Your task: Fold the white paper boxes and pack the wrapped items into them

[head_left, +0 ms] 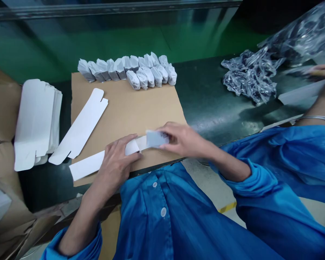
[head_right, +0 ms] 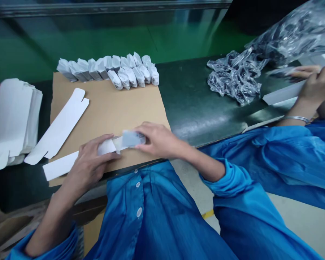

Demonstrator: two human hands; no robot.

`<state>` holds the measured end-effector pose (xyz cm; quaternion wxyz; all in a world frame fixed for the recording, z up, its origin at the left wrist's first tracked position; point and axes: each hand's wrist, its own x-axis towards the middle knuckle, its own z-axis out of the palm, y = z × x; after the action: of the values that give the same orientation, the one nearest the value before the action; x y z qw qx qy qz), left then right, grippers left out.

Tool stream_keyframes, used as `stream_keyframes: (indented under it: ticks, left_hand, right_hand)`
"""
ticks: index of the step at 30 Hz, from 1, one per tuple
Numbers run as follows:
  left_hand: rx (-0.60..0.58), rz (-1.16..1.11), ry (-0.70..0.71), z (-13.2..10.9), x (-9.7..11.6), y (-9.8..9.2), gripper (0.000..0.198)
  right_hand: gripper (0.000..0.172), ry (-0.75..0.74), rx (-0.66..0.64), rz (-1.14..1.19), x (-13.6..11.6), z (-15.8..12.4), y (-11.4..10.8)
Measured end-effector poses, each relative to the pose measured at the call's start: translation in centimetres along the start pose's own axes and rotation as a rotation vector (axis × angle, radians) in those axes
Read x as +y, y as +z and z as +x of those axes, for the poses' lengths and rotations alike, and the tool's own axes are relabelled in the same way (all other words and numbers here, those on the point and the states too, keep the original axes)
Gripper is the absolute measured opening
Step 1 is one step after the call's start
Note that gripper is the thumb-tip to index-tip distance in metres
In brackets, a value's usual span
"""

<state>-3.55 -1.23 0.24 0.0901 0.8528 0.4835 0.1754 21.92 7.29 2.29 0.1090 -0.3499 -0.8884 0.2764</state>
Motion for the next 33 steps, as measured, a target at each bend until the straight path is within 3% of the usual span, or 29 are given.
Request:
stream_keyframes:
  ticks: [3, 7, 11, 15, 18, 21, 24, 26, 28, 30, 31, 33]
  left_hand:
    - [-0.012, -0.026, 0.045, -0.1, -0.2, 0.0, 0.033]
    - [-0.051, -0.012, 0.044, -0.3, 0.1, -0.3, 0.034]
    - [-0.013, 0.007, 0.010, -1.2, 0.2, 0.2, 0.035]
    - [0.106, -0.024, -0.092, -1.3, 1.0, 1.2, 0.033]
    - [0.154, -0.056, -0.049, -0.2, 1.6, 1.1, 0.037]
    - [0.204, -0.012, -0.098, 0.7, 0.1, -0.8, 0.049]
    - [0.244, 0.143, -0.440, 0.4, -3.9, -3.2, 0.062]
    - [0.134, 0.212, -0.665, -0.2, -6.8, -4.1, 0.065]
    - [0.016, 0.245, -0.774, -0.7, -8.9, -4.3, 0.064]
    - [-0.007, 0.259, -0.798, -0.8, -9.6, -4.2, 0.063]
    - [0.016, 0.268, -0.799, -0.8, -9.5, -4.1, 0.064]
    - [0.089, 0.280, -0.814, -0.5, -8.5, -4.0, 0.067]
  right_hand:
    - [0.034, -0.067, -0.034, -0.084, -1.9, -0.3, 2.3]
    - [0.036, -0.064, -0.064, -0.184, -3.4, 0.7, 3.6]
    - [0.043, -0.078, -0.008, 0.209, -4.6, 0.8, 5.0]
    - [0.049, 0.112, 0.111, 0.669, -5.3, 1.2, 7.3]
    - [0.045, 0.228, 0.262, 0.825, -5.1, 2.4, 7.6]
    - [0.042, 0.245, 0.333, 0.752, -2.3, 2.6, 4.3]
    - [0.042, 0.299, 0.400, 0.457, 4.2, 0.2, -2.6]
    - [0.041, 0.351, 0.388, 0.228, 9.1, -2.1, -7.6]
    - [0.037, 0.371, 0.398, 0.127, 12.5, -3.9, -11.4]
    - [0.030, 0.366, 0.503, -0.016, 13.2, -4.5, -12.6]
    - [0.028, 0.358, 0.579, -0.102, 12.4, -4.3, -12.0]
    - [0.031, 0.330, 0.669, -0.159, 8.8, -2.9, -8.8]
